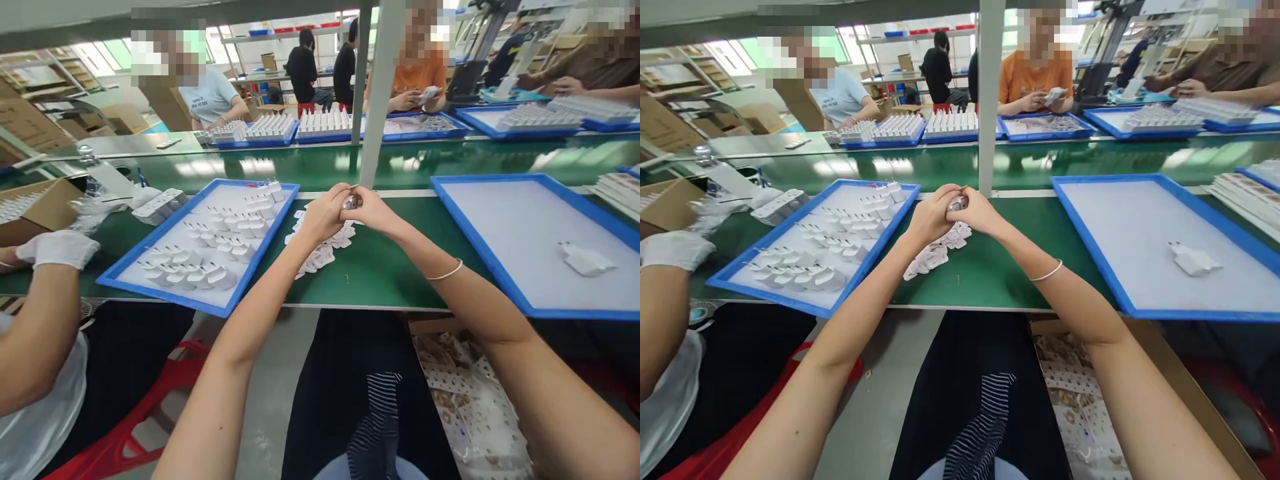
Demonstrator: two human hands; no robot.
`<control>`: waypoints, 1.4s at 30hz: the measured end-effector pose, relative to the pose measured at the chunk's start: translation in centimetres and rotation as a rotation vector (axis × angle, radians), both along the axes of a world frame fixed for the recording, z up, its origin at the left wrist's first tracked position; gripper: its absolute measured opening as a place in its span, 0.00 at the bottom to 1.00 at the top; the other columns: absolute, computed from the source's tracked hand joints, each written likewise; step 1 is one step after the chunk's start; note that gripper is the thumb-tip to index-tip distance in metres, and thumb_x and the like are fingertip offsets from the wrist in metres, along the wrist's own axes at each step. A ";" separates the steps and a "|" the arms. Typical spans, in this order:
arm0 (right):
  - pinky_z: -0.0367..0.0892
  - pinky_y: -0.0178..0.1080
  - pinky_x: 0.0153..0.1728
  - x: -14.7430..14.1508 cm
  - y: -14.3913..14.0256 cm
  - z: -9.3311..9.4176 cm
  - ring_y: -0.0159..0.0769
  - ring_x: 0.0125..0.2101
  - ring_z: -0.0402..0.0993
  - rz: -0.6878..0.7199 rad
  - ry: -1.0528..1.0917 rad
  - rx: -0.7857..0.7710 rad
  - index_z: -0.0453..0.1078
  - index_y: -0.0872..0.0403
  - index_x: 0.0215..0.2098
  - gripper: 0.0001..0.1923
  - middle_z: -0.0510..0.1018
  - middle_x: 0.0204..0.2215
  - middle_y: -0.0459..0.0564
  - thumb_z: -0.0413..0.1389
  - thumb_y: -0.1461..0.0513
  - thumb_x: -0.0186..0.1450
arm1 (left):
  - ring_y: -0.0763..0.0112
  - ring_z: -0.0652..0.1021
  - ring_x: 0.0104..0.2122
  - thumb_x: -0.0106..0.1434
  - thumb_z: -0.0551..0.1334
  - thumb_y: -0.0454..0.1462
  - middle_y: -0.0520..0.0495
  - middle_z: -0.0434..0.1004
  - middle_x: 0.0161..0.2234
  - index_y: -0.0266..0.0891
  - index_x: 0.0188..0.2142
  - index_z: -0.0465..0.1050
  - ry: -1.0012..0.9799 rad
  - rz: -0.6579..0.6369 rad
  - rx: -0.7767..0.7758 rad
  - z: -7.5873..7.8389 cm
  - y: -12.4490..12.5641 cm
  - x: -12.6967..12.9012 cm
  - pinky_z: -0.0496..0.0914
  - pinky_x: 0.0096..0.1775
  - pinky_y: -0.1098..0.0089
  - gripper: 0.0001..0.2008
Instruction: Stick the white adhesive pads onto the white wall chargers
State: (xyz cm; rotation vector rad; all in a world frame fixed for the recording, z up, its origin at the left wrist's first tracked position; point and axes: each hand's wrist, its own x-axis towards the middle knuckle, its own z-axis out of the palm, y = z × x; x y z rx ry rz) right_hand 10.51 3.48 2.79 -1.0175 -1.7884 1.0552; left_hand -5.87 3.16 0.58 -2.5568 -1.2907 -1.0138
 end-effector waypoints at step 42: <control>0.71 0.38 0.27 1.2 -2.8 -0.3 0.32 0.21 0.75 0.076 0.426 -0.104 0.66 0.49 0.33 0.11 0.78 0.22 0.42 0.64 0.57 0.63 | 0.65 0.83 0.46 0.58 0.73 0.41 0.47 0.83 0.48 0.43 0.49 0.78 -0.648 -0.184 -0.056 -0.4 -2.2 -0.5 0.77 0.49 0.66 0.19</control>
